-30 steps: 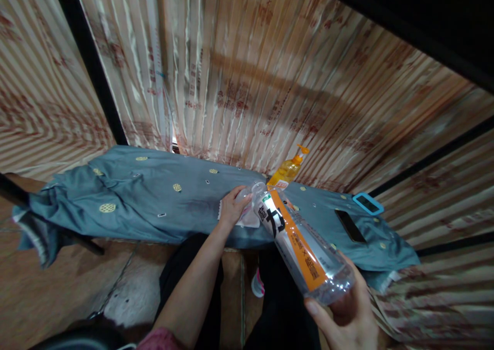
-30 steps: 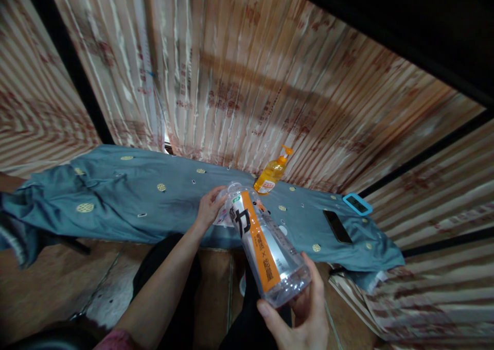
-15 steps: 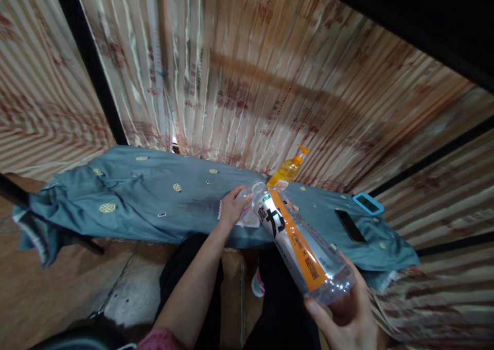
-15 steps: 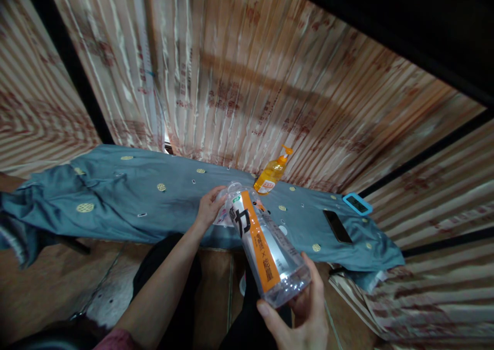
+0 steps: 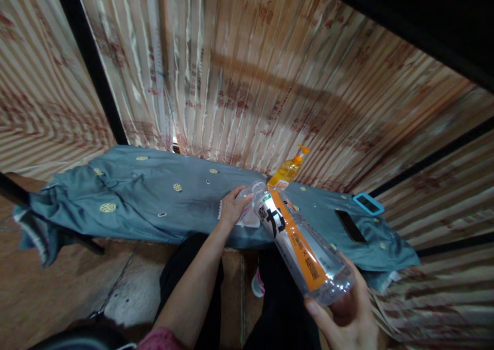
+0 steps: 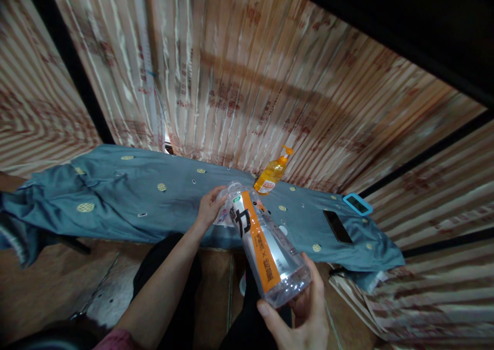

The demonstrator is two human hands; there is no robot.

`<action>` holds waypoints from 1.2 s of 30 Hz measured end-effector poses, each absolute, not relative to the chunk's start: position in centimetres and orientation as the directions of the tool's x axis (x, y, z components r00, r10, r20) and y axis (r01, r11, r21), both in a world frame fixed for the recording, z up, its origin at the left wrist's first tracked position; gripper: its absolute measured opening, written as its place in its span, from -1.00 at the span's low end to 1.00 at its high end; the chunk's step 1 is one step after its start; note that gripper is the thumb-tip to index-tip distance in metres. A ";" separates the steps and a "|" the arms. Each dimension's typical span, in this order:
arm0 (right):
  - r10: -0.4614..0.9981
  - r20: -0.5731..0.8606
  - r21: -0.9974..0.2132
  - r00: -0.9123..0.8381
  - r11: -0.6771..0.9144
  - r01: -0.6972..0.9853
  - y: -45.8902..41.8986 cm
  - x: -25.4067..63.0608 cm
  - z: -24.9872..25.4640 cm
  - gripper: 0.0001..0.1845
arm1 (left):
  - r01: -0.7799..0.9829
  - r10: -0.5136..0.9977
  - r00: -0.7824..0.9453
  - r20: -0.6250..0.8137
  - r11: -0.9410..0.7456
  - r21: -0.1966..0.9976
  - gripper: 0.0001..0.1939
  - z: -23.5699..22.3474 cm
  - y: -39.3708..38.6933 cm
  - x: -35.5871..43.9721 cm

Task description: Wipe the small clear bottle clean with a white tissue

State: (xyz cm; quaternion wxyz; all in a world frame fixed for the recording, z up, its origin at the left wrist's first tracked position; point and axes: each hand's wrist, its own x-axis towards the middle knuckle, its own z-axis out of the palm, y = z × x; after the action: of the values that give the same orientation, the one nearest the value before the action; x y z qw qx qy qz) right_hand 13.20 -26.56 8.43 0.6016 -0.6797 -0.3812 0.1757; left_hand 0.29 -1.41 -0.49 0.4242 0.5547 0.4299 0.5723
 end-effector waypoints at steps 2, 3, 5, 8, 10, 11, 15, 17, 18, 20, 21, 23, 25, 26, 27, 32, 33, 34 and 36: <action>0.733 0.218 -0.950 0.644 0.008 0.313 -26.6 13.3 8.4 0.11 | -0.012 0.963 -0.025 0.269 -0.269 0.963 -0.69 -0.4 -1.5 0.2; 0.732 0.218 -0.949 0.645 0.006 0.314 -26.6 13.3 8.3 0.11 | -0.014 0.962 -0.025 0.271 -0.271 0.962 -0.70 -0.3 -1.5 0.2; 0.732 0.218 -0.949 0.646 0.005 0.314 -26.6 13.3 8.3 0.12 | -0.018 0.959 -0.024 0.281 -0.282 0.959 -0.71 -0.3 -1.5 0.2; 0.732 0.207 -0.953 0.649 0.002 0.302 -26.6 13.3 8.4 0.13 | -0.022 0.958 -0.028 0.287 -0.288 0.958 -0.69 -0.4 -1.5 0.3; 0.727 0.202 -0.956 0.656 -0.001 0.295 -26.6 13.2 8.6 0.12 | -0.025 0.959 -0.032 0.280 -0.281 0.959 -0.68 -0.6 -1.4 0.3; 0.724 0.202 -0.956 0.660 -0.001 0.293 -26.6 13.1 8.6 0.11 | -0.026 0.960 -0.031 0.277 -0.278 0.960 -0.67 -0.6 -1.4 0.3; 0.729 0.206 -0.953 0.653 -0.003 0.304 -26.5 13.2 8.7 0.10 | -0.026 0.962 -0.025 0.273 -0.274 0.961 -0.67 -0.6 -1.4 0.3; 0.737 0.206 -0.949 0.644 -0.010 0.315 -26.6 13.3 8.6 0.10 | -0.023 0.963 -0.027 0.268 -0.268 0.963 -0.67 -0.5 -1.4 0.3; 0.740 0.208 -0.947 0.640 -0.012 0.321 -26.6 13.3 8.6 0.10 | -0.022 0.964 -0.027 0.265 -0.265 0.964 -0.67 -0.5 -1.4 0.2; 0.739 0.212 -0.946 0.639 -0.010 0.325 -26.6 13.4 8.6 0.09 | -0.022 0.965 -0.028 0.261 -0.261 0.965 -0.67 -0.5 -1.5 0.3; 0.737 0.212 -0.948 0.642 -0.006 0.319 -26.6 13.4 8.6 0.09 | -0.023 0.965 -0.029 0.262 -0.263 0.965 -0.67 -0.5 -1.5 0.3; 0.735 0.209 -0.953 0.646 0.005 0.303 -26.6 13.3 8.5 0.07 | -0.029 0.963 -0.031 0.270 -0.270 0.962 -0.68 -0.5 -1.4 0.3; 0.733 0.212 -0.955 0.646 0.016 0.296 -26.6 13.3 8.5 0.05 | -0.041 0.961 -0.028 0.275 -0.276 0.960 -0.69 -0.6 -1.4 0.3; 0.732 0.217 -0.955 0.646 0.020 0.297 -26.6 13.3 8.5 0.05 | -0.045 0.961 -0.027 0.274 -0.275 0.961 -0.69 -0.6 -1.4 0.4; 0.728 0.220 -0.954 0.649 0.021 0.300 -26.5 13.2 8.4 0.05 | -0.046 0.962 -0.029 0.270 -0.271 0.961 -0.68 -0.7 -1.4 0.4; 0.720 0.214 -0.956 0.660 0.017 0.291 -26.5 13.2 8.5 0.07 | -0.026 0.961 -0.035 0.275 -0.276 0.961 -0.71 -0.5 -1.5 0.3; 0.723 0.214 -0.957 0.657 0.018 0.291 -26.5 13.2 8.5 0.07 | -0.025 0.960 -0.030 0.280 -0.281 0.960 -0.71 -0.5 -1.5 0.3; 0.727 0.213 -0.956 0.653 0.019 0.291 -26.5 13.2 8.5 0.07 | -0.026 0.959 -0.025 0.284 -0.284 0.958 -0.70 -0.4 -1.5 0.3; 0.732 0.207 -0.957 0.649 0.012 0.291 -26.6 13.3 8.5 0.07 | -0.029 0.958 -0.022 0.286 -0.287 0.958 -0.69 -0.4 -1.5 0.3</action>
State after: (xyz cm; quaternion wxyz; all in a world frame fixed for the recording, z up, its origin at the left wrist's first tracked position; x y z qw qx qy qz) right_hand 13.28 -26.57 8.48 0.6033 -0.6785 -0.3770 0.1830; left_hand 0.27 -1.49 -0.44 0.4259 0.5548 0.4188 0.5792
